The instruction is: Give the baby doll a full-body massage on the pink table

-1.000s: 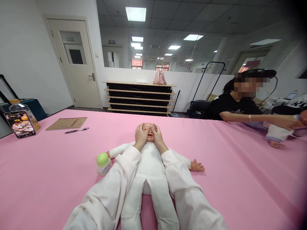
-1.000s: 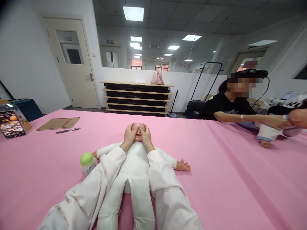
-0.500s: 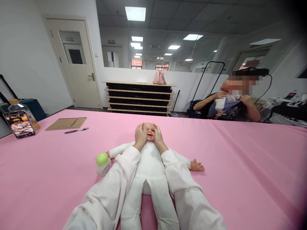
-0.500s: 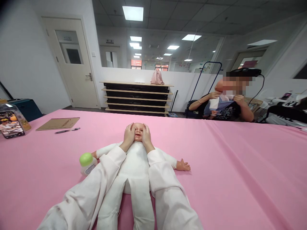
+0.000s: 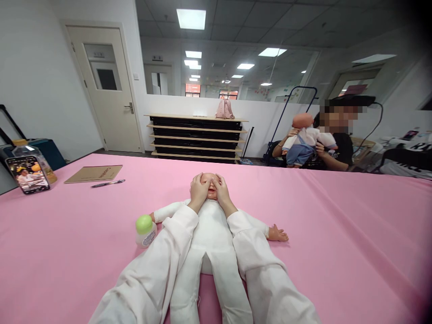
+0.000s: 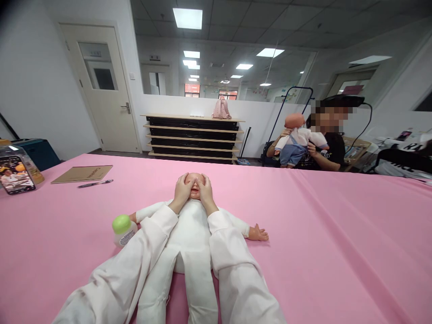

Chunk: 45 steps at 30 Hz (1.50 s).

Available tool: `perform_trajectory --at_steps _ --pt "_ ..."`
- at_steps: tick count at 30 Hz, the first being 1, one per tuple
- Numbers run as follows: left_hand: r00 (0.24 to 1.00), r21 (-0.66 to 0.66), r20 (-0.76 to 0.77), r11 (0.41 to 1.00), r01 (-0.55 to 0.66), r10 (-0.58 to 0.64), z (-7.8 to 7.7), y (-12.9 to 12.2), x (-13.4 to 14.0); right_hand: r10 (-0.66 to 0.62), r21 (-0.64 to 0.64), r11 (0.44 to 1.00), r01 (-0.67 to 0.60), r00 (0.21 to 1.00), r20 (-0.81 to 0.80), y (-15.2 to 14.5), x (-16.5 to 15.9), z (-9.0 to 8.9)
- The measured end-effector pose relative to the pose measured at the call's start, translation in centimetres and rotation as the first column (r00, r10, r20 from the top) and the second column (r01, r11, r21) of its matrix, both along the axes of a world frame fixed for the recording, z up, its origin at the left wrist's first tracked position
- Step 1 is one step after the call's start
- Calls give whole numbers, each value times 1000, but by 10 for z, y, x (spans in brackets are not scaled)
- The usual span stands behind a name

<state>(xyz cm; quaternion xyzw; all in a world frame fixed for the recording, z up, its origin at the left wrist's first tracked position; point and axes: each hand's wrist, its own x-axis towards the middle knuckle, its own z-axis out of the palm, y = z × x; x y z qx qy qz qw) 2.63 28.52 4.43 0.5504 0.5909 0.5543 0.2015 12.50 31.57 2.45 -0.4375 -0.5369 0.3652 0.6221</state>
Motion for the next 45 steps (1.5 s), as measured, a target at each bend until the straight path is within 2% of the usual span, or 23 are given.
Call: perform_trajectory --at_steps 7,12,22,32,39,45 --pt "1000 -5 -4 1000 -7 7 -2 3 0 -30 -57 998 26 997 -65 2 -1 -1" --pt "1000 9 -1 1000 -4 4 -4 5 0 -21 -20 1000 20 997 -72 -1 -2 1" --pt "1000 -1 1 1000 -3 3 -1 1 0 -6 7 1000 6 1000 11 -4 0 2" --pt "1000 -12 11 1000 -5 6 -1 2 0 -38 -63 997 35 998 -45 -1 -2 4" --pt "1000 -15 7 1000 4 -4 2 -1 0 -4 13 1000 4 1000 1 -4 0 3" --pt "1000 -8 0 1000 -3 3 2 -2 1 -3 0 1000 3 1000 -12 -2 0 1"
